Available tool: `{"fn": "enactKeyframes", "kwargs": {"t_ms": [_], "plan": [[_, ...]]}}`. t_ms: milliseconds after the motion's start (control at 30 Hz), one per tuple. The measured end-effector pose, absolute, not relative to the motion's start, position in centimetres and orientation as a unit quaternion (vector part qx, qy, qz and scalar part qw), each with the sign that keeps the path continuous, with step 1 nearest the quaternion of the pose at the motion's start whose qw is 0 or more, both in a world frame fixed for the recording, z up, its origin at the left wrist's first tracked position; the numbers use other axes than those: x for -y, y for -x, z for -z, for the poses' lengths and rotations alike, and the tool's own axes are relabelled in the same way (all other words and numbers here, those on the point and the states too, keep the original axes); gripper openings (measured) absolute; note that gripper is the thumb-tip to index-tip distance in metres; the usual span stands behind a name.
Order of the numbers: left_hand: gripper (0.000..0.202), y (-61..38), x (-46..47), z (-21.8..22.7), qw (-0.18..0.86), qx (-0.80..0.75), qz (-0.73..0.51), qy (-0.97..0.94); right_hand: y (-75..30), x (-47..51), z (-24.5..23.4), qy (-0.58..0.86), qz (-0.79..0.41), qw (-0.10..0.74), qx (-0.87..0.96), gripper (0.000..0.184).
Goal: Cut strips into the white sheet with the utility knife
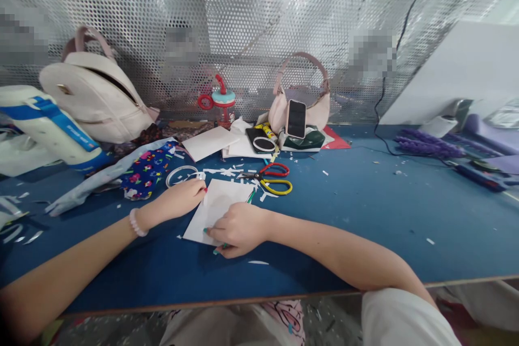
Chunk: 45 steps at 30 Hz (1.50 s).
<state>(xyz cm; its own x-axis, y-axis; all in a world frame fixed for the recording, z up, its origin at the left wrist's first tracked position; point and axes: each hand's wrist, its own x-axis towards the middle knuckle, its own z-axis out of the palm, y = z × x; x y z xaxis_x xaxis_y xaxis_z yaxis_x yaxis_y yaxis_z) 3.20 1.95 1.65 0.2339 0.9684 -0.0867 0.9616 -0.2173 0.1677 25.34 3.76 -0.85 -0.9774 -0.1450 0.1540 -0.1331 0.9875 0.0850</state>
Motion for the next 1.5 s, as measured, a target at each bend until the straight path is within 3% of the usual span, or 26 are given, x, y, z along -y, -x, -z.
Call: {"fn": "enactKeyframes", "kwargs": {"t_ms": [633,867,1167,1500], "plan": [[0.032,-3.6,-1.1,-2.5,0.113,-0.645,-0.009,-0.756,-25.2,-3.7,1.0,-0.062,0.036,0.079,0.994,0.041],[0.031,-0.7,-1.7,-1.4,0.109,-0.55,-0.04,-0.827,-25.1,-3.7,0.9,-0.06,0.037,0.085,0.994,0.042],[0.022,0.8,-1.6,-1.2,0.009,-0.337,-0.065,-0.939,-25.2,-3.6,1.0,-0.056,0.037,0.076,0.995,0.042],[0.025,0.7,-1.3,-0.3,-0.036,-0.323,-0.06,-0.944,-25.3,-3.4,0.6,-0.054,0.032,0.064,0.996,0.041]]}}
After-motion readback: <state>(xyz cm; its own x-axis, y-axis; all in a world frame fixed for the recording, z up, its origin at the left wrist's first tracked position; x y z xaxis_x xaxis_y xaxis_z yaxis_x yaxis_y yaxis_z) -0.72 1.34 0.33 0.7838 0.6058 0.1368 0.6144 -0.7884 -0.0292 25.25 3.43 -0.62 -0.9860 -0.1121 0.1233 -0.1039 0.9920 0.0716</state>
